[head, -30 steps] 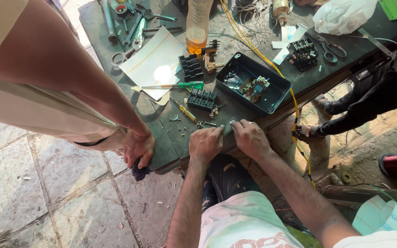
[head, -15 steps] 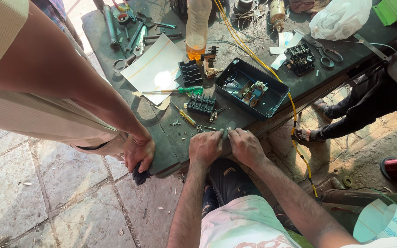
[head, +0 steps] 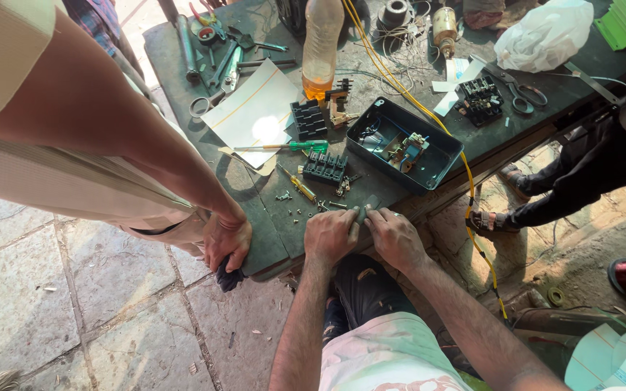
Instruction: The person repeatedly files small metal components on a workbench using a hand file, picking up each piece, filing its edges, and placing it back on the table. The work area contains disassembled electrical parts, tools, and wires.
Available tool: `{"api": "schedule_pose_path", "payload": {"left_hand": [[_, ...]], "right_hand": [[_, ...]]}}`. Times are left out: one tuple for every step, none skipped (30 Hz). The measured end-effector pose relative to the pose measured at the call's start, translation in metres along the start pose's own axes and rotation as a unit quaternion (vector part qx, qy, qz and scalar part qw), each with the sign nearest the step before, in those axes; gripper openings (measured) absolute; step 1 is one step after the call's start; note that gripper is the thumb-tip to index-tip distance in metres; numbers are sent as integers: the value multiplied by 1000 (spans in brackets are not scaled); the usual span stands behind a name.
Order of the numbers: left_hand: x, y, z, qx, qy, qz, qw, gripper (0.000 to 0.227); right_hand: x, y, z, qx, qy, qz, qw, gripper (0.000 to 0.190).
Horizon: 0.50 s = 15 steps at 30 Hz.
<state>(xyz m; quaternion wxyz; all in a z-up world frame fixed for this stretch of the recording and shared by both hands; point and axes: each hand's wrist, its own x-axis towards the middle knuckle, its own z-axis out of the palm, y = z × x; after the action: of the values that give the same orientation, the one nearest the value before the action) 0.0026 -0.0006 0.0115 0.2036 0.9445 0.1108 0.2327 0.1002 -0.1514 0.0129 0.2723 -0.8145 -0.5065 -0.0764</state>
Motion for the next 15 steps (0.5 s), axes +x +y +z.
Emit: {"api": "schedule_pose_path", "payload": {"left_hand": [[0, -1, 0, -2, 1, 1, 1000, 24], [-1, -1, 0, -5, 2, 2, 1000, 24], [-1, -1, 1, -6, 4, 1, 1000, 25], [-2, 0, 2, -10, 3, 2, 1000, 24], [-2, -1, 2, -11, 4, 0, 1000, 23], [-2, -1, 2, -11, 6, -1, 1000, 23], [-2, -2, 1, -7, 5, -4, 1000, 23], [-2, -3, 1, -2, 4, -7, 1000, 23], [-3, -2, 2, -2, -1, -8, 1000, 23], [-3, -2, 3, 2, 1, -9, 1000, 24], [-3, -2, 4, 3, 1, -7, 1000, 25], [-3, -3, 5, 5, 2, -5, 1000, 26], [-2, -2, 6, 9, -1, -6, 1000, 25], [-2, -2, 7, 13, -3, -7, 1000, 24], [-3, -3, 7, 17, -6, -8, 1000, 24]], "right_hand": [[0, 0, 0, -8, 0, -1, 1000, 23], [0, 1, 0, -16, 1, -2, 1000, 23], [-1, 1, 0, -23, 1, -4, 1000, 23], [-3, 2, -1, -23, 4, 5, 1000, 22], [-2, 3, -2, -20, 8, 9, 1000, 21], [-1, 2, -2, -17, 12, 14, 1000, 21], [2, 3, -3, -21, 15, 7, 1000, 22], [4, 3, -3, -26, 19, 0, 999, 23], [4, 3, -5, -32, 23, -2, 999, 25], [4, 4, -5, -25, 18, 2, 1000, 26], [4, 5, -6, -20, 14, 9, 1000, 26], [4, 7, -6, -15, 10, 16, 1000, 27], [3, 10, -6, -27, 8, -14, 1000, 27], [3, 13, -6, -39, 5, -44, 998, 27], [1, 15, -5, -49, 2, -73, 996, 27]]}}
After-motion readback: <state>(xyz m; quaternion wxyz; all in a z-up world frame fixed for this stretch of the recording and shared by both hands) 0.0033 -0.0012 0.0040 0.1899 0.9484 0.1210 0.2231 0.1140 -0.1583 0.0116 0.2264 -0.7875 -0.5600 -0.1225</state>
